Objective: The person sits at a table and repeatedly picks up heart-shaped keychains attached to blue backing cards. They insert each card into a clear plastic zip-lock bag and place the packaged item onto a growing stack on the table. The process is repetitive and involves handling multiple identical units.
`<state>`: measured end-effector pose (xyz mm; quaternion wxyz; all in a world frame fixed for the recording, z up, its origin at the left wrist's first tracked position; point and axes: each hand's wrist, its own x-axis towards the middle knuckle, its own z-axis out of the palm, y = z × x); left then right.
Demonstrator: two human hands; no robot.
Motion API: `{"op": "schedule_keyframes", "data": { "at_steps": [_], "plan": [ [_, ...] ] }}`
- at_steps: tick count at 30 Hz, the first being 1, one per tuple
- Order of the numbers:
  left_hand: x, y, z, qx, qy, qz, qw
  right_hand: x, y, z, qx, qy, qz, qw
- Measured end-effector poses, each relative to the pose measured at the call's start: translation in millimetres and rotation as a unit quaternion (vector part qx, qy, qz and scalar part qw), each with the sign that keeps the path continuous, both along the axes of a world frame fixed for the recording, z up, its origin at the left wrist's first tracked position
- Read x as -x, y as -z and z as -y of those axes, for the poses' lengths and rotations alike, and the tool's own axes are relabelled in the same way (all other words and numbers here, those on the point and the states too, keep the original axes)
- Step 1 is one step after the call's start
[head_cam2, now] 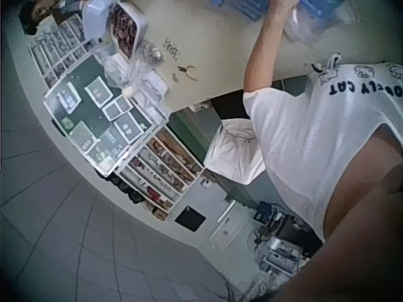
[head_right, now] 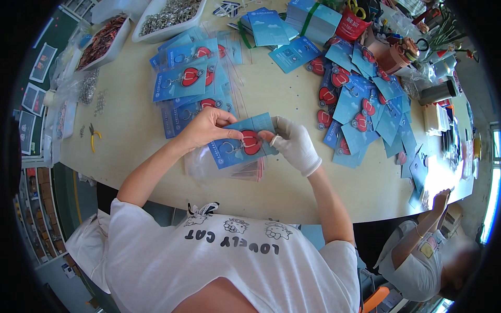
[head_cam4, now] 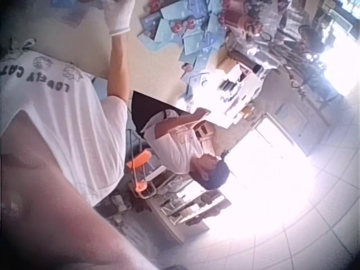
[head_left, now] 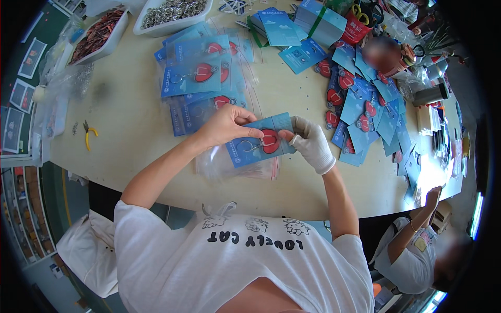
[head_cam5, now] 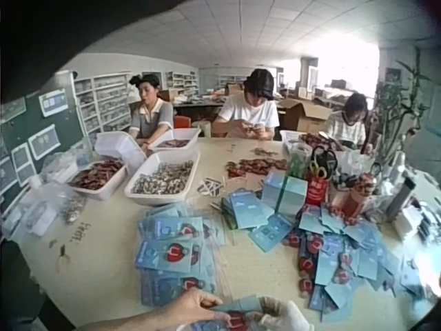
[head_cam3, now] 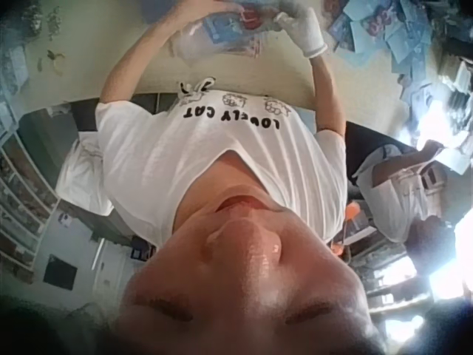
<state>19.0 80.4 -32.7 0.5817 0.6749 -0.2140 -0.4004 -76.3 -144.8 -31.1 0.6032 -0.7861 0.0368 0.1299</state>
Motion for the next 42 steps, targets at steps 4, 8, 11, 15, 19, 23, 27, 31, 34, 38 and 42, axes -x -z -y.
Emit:
{"op": "schedule_keyframes", "data": {
  "at_steps": [4, 8, 11, 15, 19, 23, 27, 31, 34, 38, 42],
  "plan": [
    [6, -3, -2, -0.084, 0.081, 0.05, 0.992, 12, -4, -11, -0.041, 0.111, 0.04, 0.992],
    [10, -1, -2, -0.031, 0.065, -0.042, 0.997, 19, -3, -13, -0.032, 0.183, 0.101, 0.977],
    [13, 1, 3, 0.006, 0.042, -0.056, 0.998, 27, -3, -20, -0.032, 0.187, 0.068, 0.979],
    [20, 0, 10, 0.025, 0.061, -0.042, 0.997, 36, -1, -21, 0.039, 0.116, 0.118, 0.985],
    [25, -3, 10, -0.009, 0.051, -0.016, 0.999, 27, -28, -11, 0.257, -0.022, 0.377, 0.889],
    [14, -28, 1, -0.039, 0.083, 0.035, 0.995, 35, -26, -5, 0.272, -0.075, 0.395, 0.874],
    [-41, -80, -26, -0.157, 0.016, 0.328, 0.931, 49, -22, 62, 0.392, 0.251, 0.267, 0.844],
    [-121, -78, -47, -0.221, -0.031, 0.383, 0.897, 73, 23, 117, 0.652, 0.269, 0.163, 0.69],
    [-131, -61, -25, -0.201, -0.104, 0.639, 0.736, 75, 30, 124, 0.626, 0.226, 0.092, 0.741],
    [-72, -65, 48, -0.064, -0.039, 0.449, 0.89, 86, 20, 113, 0.643, 0.234, 0.167, 0.71],
    [-10, -5, 99, 0.101, 0.153, -0.108, 0.977, 87, -11, 86, 0.597, 0.243, 0.336, 0.687]
  ]
}}
